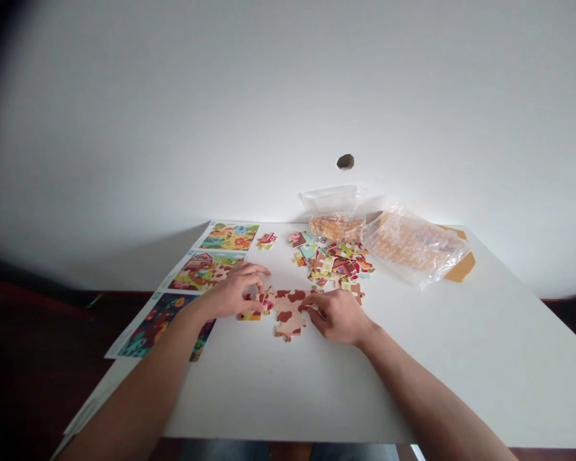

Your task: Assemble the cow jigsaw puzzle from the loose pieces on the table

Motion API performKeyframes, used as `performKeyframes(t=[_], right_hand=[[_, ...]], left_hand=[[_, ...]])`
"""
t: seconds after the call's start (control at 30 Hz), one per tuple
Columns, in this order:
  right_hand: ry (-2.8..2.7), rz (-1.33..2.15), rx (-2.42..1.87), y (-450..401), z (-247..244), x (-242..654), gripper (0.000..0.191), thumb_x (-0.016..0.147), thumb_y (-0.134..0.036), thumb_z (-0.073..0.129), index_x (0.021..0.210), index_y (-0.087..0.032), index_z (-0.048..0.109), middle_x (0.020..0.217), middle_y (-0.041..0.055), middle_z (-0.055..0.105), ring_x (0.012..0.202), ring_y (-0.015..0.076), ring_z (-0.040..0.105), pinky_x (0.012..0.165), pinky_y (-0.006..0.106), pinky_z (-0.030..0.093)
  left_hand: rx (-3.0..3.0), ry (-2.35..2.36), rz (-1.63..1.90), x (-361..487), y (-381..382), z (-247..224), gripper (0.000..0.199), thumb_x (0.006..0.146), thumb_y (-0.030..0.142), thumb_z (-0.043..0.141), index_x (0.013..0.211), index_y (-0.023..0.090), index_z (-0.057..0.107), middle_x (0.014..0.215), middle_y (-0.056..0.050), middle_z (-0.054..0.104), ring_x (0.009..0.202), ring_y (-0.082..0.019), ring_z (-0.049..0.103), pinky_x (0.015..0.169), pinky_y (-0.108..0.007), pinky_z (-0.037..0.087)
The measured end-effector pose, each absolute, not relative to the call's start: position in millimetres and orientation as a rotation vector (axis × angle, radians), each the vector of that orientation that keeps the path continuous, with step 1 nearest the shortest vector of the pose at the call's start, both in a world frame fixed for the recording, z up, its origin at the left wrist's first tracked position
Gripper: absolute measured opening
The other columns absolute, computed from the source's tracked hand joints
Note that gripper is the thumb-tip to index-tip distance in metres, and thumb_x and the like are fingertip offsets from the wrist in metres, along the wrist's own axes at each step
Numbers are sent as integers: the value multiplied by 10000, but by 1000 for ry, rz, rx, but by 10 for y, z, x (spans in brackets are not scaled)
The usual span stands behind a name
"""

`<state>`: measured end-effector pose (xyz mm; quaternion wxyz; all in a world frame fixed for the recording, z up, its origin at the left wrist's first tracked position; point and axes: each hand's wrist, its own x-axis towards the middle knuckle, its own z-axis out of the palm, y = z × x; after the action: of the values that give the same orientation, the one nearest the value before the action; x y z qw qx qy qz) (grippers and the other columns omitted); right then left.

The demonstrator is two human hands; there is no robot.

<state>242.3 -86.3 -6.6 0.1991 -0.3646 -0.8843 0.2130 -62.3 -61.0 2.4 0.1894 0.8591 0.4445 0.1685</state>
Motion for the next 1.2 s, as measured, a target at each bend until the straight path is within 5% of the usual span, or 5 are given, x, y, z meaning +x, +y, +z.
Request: performKeyframes(t=[0.2, 0.47, 0.67, 0.83, 1.2], right_hand=[[-2380, 693, -995, -901, -47, 2352, 221, 949, -344, 555, 1046, -218, 708, 712, 4, 669, 575, 102, 534, 569, 233, 323], [-2201, 885, -951, -936, -41, 2238, 201, 953, -347, 566, 916, -183, 675, 741, -1, 615, 596, 92, 486, 570, 222, 346], [-2065, 922, -1105, -850, -83, 2373, 86, 915, -264, 569, 950, -188, 587, 621, -49, 535, 532, 91, 434, 514, 219, 312], [-2093, 945, -1076, -813, -73, 2465, 202, 892, -204, 550, 1093, -195, 565, 585, -72, 507, 513, 92, 431, 522, 214, 317], [-2413, 804, -1061, -775, 34, 2562, 172, 863, -214, 568, 984, -207, 690, 691, -6, 665, 570, 107, 546, 569, 217, 363]], left_hand=[[1946, 1050, 936, -383, -716, 72, 216, 826, 344, 711, 772, 165, 602, 791, -23, 628, 751, -146, 580, 728, -265, 466], [1669, 953, 896, 124, -844, -141, 240, 856, 375, 669, 795, 143, 653, 733, -21, 656, 644, -123, 593, 608, -219, 467], [2137, 931, 888, -37, -784, -100, 186, 914, 263, 575, 1058, 189, 668, 1072, -88, 685, 1037, -203, 627, 930, -328, 488], [2374, 952, 617, -157, -752, -92, 513, 765, 290, 765, 1246, 241, 594, 1404, -97, 543, 1341, -270, 444, 1143, -441, 316], [2447, 972, 375, -189, -744, -127, 399, 749, 309, 787, 1137, 358, 710, 1410, -14, 556, 1407, -347, 331, 1178, -567, 146]])
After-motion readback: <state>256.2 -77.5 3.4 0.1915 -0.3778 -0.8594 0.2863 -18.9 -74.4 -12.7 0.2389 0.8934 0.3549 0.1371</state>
